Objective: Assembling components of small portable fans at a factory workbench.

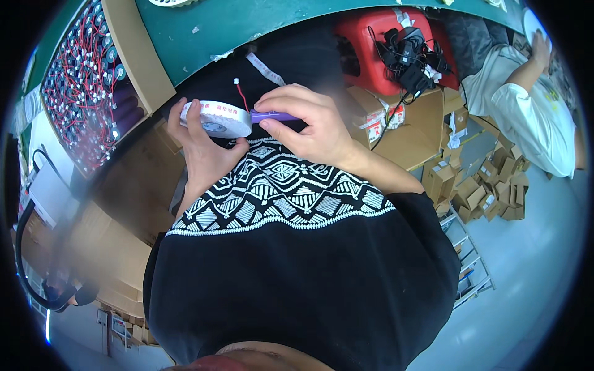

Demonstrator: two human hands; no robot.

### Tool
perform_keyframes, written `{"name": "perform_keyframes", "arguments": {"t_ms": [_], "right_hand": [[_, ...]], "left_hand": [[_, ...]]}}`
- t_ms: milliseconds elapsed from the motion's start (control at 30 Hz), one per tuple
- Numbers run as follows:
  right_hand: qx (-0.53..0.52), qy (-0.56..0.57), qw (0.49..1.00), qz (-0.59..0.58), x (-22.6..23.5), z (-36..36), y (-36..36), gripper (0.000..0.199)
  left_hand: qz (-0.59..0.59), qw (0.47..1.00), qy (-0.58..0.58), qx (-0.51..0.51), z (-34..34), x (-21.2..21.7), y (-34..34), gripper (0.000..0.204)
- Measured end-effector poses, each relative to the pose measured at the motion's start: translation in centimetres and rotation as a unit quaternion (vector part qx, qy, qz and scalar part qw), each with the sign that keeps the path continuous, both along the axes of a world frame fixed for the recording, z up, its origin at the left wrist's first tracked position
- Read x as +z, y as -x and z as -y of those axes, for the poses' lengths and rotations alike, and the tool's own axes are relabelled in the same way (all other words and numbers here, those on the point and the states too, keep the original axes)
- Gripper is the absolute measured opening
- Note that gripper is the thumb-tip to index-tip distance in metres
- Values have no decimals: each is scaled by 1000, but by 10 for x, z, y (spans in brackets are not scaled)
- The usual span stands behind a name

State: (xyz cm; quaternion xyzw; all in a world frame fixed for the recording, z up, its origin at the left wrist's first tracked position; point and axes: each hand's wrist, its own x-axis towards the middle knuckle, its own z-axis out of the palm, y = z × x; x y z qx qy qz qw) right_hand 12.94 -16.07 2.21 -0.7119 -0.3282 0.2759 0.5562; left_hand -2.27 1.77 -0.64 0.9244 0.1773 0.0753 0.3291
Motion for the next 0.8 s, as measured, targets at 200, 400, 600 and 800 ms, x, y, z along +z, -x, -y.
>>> {"name": "perform_keyframes", "arguments": {"t_ms": [200, 400, 600, 800], "right_hand": [[-6, 3, 999, 42, -1, 0, 1, 23], [8, 35, 997, 75, -2, 0, -1, 23], [62, 60, 990, 110, -3, 5, -15, 26], [69, 136, 988, 34, 4, 1, -13, 27]], "left_hand": [[-4, 1000, -7, -4, 1, -1, 2, 108], [23, 999, -35, -26, 1, -5, 5, 105], [49, 997, -40, -51, 3, -6, 5, 95], [27, 996, -59, -58, 2, -5, 3, 103]]}}
